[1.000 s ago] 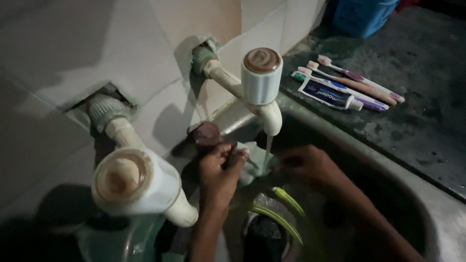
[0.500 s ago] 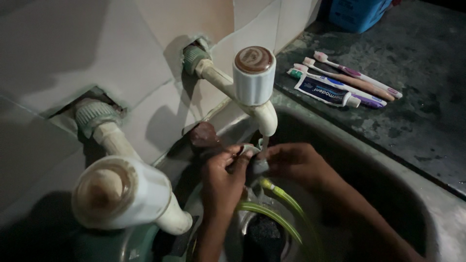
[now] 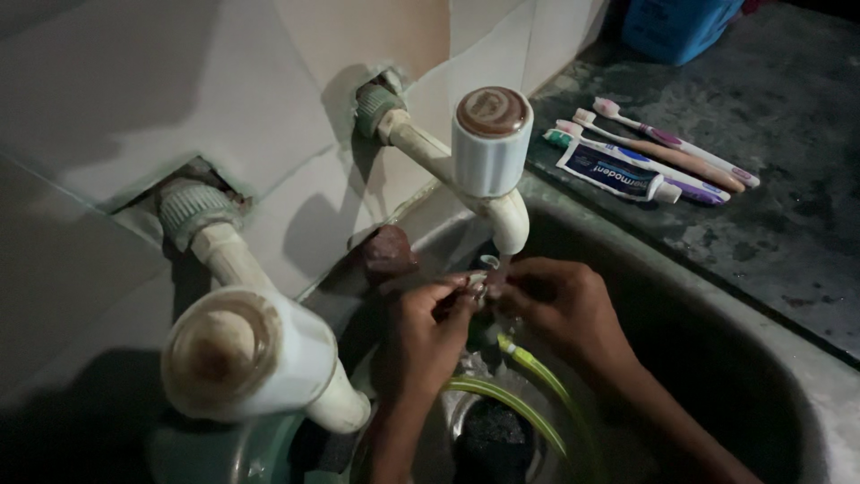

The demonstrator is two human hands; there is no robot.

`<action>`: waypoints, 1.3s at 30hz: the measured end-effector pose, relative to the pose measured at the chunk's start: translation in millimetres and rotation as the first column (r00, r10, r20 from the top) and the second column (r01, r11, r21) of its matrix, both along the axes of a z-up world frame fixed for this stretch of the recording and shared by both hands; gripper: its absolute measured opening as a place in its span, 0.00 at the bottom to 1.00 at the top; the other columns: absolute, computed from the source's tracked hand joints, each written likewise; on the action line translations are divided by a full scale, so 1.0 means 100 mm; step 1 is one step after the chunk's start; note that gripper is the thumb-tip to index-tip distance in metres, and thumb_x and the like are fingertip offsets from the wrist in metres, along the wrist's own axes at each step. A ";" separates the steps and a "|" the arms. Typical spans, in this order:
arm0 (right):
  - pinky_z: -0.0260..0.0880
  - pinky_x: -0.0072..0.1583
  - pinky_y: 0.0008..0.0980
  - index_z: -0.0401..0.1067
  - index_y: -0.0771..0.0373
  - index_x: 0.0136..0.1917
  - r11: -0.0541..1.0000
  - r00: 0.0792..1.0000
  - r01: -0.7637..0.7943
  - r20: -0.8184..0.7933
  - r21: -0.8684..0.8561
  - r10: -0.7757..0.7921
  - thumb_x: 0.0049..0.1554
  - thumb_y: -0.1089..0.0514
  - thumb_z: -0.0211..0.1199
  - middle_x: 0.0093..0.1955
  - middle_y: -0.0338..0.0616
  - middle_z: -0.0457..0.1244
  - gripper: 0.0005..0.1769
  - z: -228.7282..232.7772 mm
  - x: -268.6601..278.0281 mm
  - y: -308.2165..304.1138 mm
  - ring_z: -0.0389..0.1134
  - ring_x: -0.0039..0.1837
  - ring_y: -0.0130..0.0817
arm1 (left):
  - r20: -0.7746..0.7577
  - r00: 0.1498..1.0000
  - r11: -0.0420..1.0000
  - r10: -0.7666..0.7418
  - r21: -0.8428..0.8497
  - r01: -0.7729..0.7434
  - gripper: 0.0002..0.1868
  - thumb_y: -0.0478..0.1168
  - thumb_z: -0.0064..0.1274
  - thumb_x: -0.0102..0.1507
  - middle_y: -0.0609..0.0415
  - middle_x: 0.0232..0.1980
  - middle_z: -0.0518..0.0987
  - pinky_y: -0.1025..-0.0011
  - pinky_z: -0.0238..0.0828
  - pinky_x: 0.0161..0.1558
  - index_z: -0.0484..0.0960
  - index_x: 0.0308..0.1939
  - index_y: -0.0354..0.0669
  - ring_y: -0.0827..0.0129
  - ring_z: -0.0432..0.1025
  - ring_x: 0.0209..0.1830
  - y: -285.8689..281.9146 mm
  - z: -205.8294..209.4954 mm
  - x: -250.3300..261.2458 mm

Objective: The person washes a small mesh net sleeve by holding it under running water in a sink, turning it over and rubbing it with their fingers.

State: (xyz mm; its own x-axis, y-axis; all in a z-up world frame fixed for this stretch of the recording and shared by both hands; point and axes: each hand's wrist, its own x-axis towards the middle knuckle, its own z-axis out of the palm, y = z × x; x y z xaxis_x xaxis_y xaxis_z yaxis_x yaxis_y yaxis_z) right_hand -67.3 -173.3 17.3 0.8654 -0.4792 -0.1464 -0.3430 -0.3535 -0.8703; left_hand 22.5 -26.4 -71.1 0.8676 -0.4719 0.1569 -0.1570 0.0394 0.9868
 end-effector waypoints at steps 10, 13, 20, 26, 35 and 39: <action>0.80 0.52 0.33 0.80 0.63 0.50 0.973 0.996 0.018 0.077 0.230 -0.037 0.54 0.59 0.67 0.46 0.44 0.75 0.11 -0.08 0.05 0.05 0.77 0.49 0.32 | -0.043 0.992 0.931 0.122 0.351 -0.100 0.12 0.35 0.60 0.58 0.51 0.46 0.88 0.73 0.77 0.47 0.89 0.46 0.43 0.70 0.83 0.43 0.12 0.68 -0.09; 0.80 0.52 0.34 0.80 0.63 0.50 0.967 0.997 0.070 0.024 0.246 -0.079 0.54 0.59 0.67 0.46 0.45 0.75 0.11 -0.04 0.07 0.06 0.77 0.49 0.33 | 0.052 0.997 0.918 0.063 0.389 -0.078 0.12 0.34 0.59 0.58 0.53 0.49 0.87 0.72 0.75 0.51 0.89 0.45 0.44 0.70 0.82 0.48 0.13 0.78 -0.10; 0.80 0.53 0.33 0.77 0.65 0.52 0.994 0.974 0.020 0.228 -0.111 0.006 0.51 0.63 0.68 0.52 0.48 0.70 0.15 -0.05 0.03 0.07 0.76 0.51 0.33 | -0.009 0.998 0.955 -0.055 0.291 0.055 0.11 0.37 0.59 0.60 0.53 0.47 0.88 0.71 0.75 0.52 0.89 0.46 0.44 0.71 0.82 0.47 0.16 0.66 -0.04; 0.70 0.62 0.41 0.75 0.67 0.53 0.857 0.869 -0.142 0.352 -0.495 0.348 0.45 0.69 0.68 0.55 0.49 0.67 0.20 -0.03 -0.02 -0.03 0.69 0.61 0.42 | -0.130 0.987 0.994 -0.097 -0.058 0.090 0.17 0.36 0.61 0.61 0.47 0.45 0.81 0.67 0.74 0.49 0.78 0.52 0.36 0.69 0.75 0.44 0.03 0.13 -0.02; 0.66 0.65 0.33 0.67 0.65 0.59 0.985 0.832 -0.167 0.529 -0.047 0.166 0.61 0.68 0.55 0.57 0.45 0.63 0.12 -0.04 -0.10 -0.15 0.65 0.62 0.33 | -0.292 0.956 0.867 -0.026 0.469 0.166 0.36 0.33 0.59 0.50 0.48 0.57 0.81 0.62 0.70 0.61 0.71 0.65 0.45 0.61 0.76 0.59 0.02 -0.11 -0.01; 0.66 0.64 0.34 0.66 0.63 0.55 0.990 0.826 -0.122 0.560 0.075 0.059 0.64 0.62 0.57 0.56 0.43 0.64 0.07 0.00 -0.12 -0.15 0.65 0.61 0.30 | -0.152 0.988 0.938 -0.020 0.339 0.071 0.46 0.30 0.60 0.47 0.47 0.63 0.77 0.59 0.61 0.66 0.66 0.71 0.46 0.58 0.70 0.66 -0.02 -0.12 -0.10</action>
State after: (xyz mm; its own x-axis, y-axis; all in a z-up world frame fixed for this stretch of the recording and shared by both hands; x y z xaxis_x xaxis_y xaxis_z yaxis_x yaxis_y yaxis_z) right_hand -78.8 -188.7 17.8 0.8540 -0.4039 0.3278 0.2382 -0.2567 -0.9367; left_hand 12.0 -28.1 -83.5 0.8452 -0.5139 -0.1468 -0.0177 -0.3016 0.9533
